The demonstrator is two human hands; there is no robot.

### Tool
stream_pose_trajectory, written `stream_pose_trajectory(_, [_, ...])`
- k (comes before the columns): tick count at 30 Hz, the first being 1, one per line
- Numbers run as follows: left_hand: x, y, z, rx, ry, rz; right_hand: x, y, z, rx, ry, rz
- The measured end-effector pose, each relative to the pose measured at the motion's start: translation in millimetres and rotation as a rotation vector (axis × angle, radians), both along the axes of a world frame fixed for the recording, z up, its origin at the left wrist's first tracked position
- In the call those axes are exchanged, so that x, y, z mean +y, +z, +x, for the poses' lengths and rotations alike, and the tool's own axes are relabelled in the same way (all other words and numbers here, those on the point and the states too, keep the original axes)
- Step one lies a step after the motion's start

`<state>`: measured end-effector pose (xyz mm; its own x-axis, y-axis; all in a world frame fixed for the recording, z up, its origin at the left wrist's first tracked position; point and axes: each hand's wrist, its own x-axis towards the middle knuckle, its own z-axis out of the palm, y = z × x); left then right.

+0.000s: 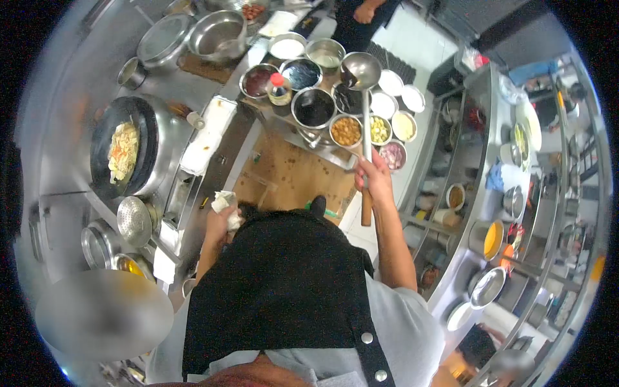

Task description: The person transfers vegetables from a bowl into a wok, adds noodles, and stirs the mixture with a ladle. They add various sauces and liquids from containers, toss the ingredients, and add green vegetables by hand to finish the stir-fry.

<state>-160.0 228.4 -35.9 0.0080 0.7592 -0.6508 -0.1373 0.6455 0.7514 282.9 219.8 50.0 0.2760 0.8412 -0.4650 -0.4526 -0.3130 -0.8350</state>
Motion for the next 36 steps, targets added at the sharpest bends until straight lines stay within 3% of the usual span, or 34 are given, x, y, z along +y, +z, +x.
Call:
stream_pose_trajectory(3, [7, -5, -31, 0.091, -0.021, 0.054, 24, 40, -35, -0.079, 0.034, 0.106])
stream_pose_trajectory(6, [9, -9, -77, -0.014, 0.095, 0.042, 64, 82, -106, -0.213, 0.11, 0.255])
stream_pose_trajectory(10, [-1, 8, -151, 0.005, 0.218, 0.079, 125, 70, -265, -0.363, 0.215, 0.476])
stream_pose_trajectory(13, [0, 30, -207, -0.055, 0.381, 0.048, 163, 1, -395, -0.357, 0.394, 0.569])
stream_pose_trajectory(15, [0, 24, -239, -0.092, 0.451, 0.07, 192, -70, -463, -0.738, 0.565, 0.68])
stream_pose_trajectory(18, [6, 40, -278, -0.19, 0.523, 0.091, 231, -113, -523, -1.137, 0.993, 0.704])
stream_pose_trajectory(19, [11, 64, -284, -0.165, 0.547, 0.067, 230, -106, -539, -1.09, 0.987, 0.739])
stream_pose_trajectory(22, [36, 33, -302, -0.314, 0.698, 0.218, 221, -77, -582, -0.736, 0.878, 0.923])
stream_pose_trajectory(23, [53, 32, -304, -0.331, 0.756, 0.225, 214, -61, -583, -0.577, 0.924, 0.843])
stream_pose_trajectory(24, [64, 39, -317, -0.317, 0.58, 0.1, 208, -44, -585, -0.421, 0.954, 0.756])
stream_pose_trajectory(26, [104, 56, -319, -0.506, 0.579, 0.25, 201, 1, -570, -0.052, 1.131, 0.316])
stream_pose_trajectory(28, [140, 95, -310, -0.524, 0.558, 0.291, 190, 24, -563, 0.07, 1.154, 0.2])
stream_pose_trajectory(29, [159, 82, -306, -0.508, 0.536, 0.374, 185, 34, -561, 0.082, 1.175, 0.214])
stream_pose_trajectory(30, [171, 105, -294, -0.507, 0.545, 0.373, 181, 42, -559, 0.1, 1.197, 0.224])
stream_pose_trajectory(32, [190, 80, -286, -0.483, 0.504, 0.431, 187, 44, -547, 0.049, 1.249, 0.285])
stream_pose_trajectory(34, [202, 95, -271, -0.411, 0.456, 0.439, 190, 29, -519, -0.1, 1.18, 0.323])
stream_pose_trajectory(36, [216, 101, -271, -0.175, 0.434, 0.365, 174, 29, -457, -0.182, 0.99, 0.279])
